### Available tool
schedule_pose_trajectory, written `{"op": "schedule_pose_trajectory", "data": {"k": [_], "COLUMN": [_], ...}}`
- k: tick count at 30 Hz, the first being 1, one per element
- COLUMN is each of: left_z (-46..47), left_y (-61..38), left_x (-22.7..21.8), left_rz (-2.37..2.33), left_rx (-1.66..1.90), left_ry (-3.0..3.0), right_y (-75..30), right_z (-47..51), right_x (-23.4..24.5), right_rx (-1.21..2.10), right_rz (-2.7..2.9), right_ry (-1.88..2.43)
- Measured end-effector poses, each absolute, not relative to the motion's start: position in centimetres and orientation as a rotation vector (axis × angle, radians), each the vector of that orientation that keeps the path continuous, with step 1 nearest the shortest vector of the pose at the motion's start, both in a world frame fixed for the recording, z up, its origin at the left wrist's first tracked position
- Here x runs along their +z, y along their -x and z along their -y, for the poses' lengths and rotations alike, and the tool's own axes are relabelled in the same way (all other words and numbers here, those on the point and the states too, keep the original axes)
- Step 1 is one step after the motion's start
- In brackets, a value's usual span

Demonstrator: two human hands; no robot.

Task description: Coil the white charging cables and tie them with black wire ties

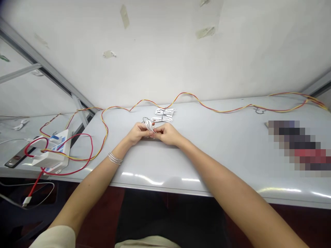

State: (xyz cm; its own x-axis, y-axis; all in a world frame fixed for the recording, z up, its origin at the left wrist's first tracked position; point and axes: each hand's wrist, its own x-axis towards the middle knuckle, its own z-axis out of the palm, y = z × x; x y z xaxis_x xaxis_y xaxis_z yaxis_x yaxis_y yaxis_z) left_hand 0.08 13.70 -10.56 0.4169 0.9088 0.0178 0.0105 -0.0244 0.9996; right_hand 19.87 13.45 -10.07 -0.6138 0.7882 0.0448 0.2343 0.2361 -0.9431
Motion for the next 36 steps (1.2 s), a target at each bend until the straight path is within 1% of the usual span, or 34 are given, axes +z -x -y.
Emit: {"op": "schedule_pose_trajectory", "data": {"k": [7,15,23,36], "left_z": [-13.69,-13.66,-13.28,-13.58], "left_y": [-0.26,-0.3,-0.55,-0.57], "left_x": [-10.59,-10.81,-9.95,-10.17], "left_rz": [-0.897,-0.937,-0.947,-0.92], "left_rx": [0.871,0.888,0.901,0.903], "left_ry": [-1.342,-1.406,-1.367,-1.349], "right_y": [-19.78,-19.59,-19.33,-19.27], "right_z": [-13.5,-13.55,-13.17,-13.11], "right_x": [-10.31,-10.66,-10.11,-10.14], "right_rx": [1.267,1.186,1.197,1.215], "right_rz": [2.043,2.031,2.031,2.049], "right_ry": [0.915,0.948,0.988,1.009]}}
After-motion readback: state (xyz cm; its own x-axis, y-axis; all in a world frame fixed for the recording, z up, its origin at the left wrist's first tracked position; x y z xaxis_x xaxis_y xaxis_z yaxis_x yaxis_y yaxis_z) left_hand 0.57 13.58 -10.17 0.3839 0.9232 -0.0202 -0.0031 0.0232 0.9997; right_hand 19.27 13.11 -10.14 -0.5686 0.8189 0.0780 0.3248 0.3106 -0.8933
